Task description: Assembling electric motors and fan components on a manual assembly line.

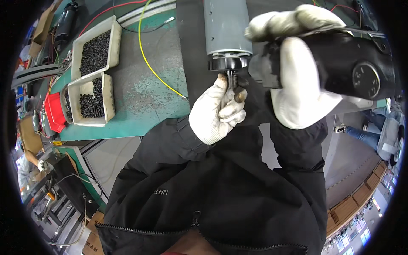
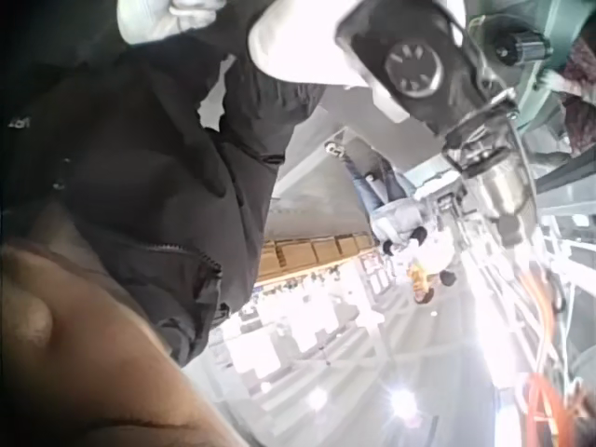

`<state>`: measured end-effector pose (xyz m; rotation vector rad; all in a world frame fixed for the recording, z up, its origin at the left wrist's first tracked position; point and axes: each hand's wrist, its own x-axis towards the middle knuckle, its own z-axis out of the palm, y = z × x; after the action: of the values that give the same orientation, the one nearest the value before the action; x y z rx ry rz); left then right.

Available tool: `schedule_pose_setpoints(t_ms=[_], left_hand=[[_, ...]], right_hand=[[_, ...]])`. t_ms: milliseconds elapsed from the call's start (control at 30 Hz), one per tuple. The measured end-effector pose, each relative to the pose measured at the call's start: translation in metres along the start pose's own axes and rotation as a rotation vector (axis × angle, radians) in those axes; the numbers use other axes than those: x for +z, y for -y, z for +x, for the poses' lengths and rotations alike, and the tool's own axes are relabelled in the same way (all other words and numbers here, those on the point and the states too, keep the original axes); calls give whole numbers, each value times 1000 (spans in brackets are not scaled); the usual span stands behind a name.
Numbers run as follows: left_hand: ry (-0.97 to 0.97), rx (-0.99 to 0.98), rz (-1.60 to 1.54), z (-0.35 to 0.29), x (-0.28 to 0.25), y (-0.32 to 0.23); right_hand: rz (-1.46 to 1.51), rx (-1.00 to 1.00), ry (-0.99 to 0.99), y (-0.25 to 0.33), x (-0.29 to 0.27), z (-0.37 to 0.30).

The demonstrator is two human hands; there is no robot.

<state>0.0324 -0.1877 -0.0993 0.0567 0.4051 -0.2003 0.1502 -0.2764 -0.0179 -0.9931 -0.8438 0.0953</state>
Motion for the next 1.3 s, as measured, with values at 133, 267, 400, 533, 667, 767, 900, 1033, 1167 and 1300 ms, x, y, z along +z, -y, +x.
schedule_pose_setpoints(t_ms=[133,267,400,533,667,767,900,1033,1167,1300], left_hand=[[-15,289,264,-4,0,17],[-95,262,391,-3,13,16],[-266,300,482,-12,26,11],[-294,329,595,-12,25,3],[-259,648,1534,-36,9,-9],[-463,1348,2159,-123,24,-109],[-1262,1061,2536,-196,-26,-235],[-1177,789,2740,-186,-60,-264],[-1174,718,2800,-193,-60,-272],[-1102,699,2874,-199,-50,-268]], right_hand=[[162,52,-215,9,-9,-3],[211,61,-196,29,-78,-16],[97,101,-429,65,-132,-24],[-83,150,-525,49,-141,-24],[-225,133,-559,24,-137,-36],[-161,147,-580,35,-147,-50],[-168,199,-577,35,-161,-53],[-175,195,-617,44,-159,-60],[-209,126,-547,37,-124,-53],[-199,94,-503,31,-90,-44]])
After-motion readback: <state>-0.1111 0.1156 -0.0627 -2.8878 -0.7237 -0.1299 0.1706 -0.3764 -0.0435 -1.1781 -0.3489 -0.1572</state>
